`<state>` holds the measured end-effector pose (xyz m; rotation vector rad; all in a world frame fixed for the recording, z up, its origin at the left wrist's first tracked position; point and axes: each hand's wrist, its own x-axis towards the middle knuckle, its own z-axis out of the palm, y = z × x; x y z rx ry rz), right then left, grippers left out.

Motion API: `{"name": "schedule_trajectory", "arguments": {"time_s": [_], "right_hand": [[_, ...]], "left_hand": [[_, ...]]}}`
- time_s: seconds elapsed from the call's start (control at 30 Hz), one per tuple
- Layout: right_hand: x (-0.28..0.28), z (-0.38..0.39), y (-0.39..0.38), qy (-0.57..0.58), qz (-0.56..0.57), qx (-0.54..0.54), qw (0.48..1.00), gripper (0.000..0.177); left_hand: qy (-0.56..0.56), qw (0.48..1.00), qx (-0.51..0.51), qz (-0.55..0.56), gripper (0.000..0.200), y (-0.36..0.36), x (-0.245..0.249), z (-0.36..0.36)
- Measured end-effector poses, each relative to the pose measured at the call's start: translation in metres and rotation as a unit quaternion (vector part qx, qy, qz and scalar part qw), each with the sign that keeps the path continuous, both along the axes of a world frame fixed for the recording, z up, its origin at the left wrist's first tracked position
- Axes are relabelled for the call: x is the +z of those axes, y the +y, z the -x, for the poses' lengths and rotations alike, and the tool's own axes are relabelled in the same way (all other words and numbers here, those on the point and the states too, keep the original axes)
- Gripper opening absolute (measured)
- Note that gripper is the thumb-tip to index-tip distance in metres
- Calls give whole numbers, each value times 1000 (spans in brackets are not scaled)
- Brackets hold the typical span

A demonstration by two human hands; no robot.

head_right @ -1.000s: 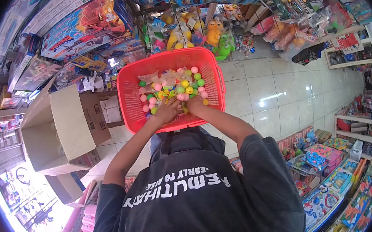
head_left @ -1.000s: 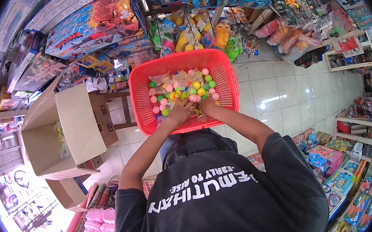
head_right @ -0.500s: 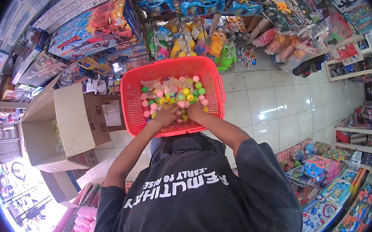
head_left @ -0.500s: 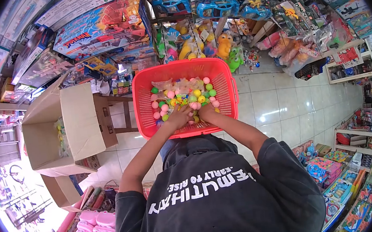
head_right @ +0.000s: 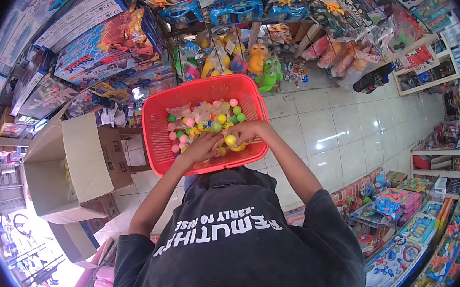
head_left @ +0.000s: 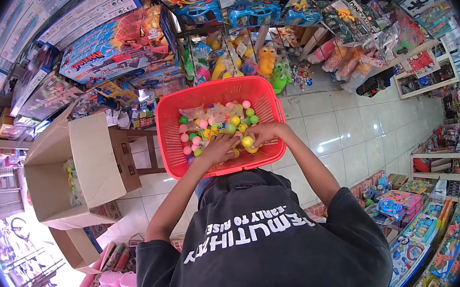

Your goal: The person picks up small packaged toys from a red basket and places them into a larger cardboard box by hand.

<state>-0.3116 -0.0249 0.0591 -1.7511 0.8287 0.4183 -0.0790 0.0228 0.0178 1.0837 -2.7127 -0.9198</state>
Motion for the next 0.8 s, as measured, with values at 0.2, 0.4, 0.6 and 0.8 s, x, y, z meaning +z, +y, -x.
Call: {"name": "schedule_trajectory", "arguments": {"time_s": [0.2,0.4,0.6,0.8], "right_hand": [[6,-8,6,-72,-28,-147,986,45],[4,-32,9,-206,-52,-308,928,43],[-4,-32,17,-269,-119,-364,884,32],[-40,-38,25,-41,-105,-174,978,34]], "left_hand": [[227,894,107,-372,61,-4,34,4],[345,809,215,-424,65,-8,19,-3],[409,746,242,-467,65,-6,36,-23],[414,720,299,-469,50,-3,15,-38]]}}
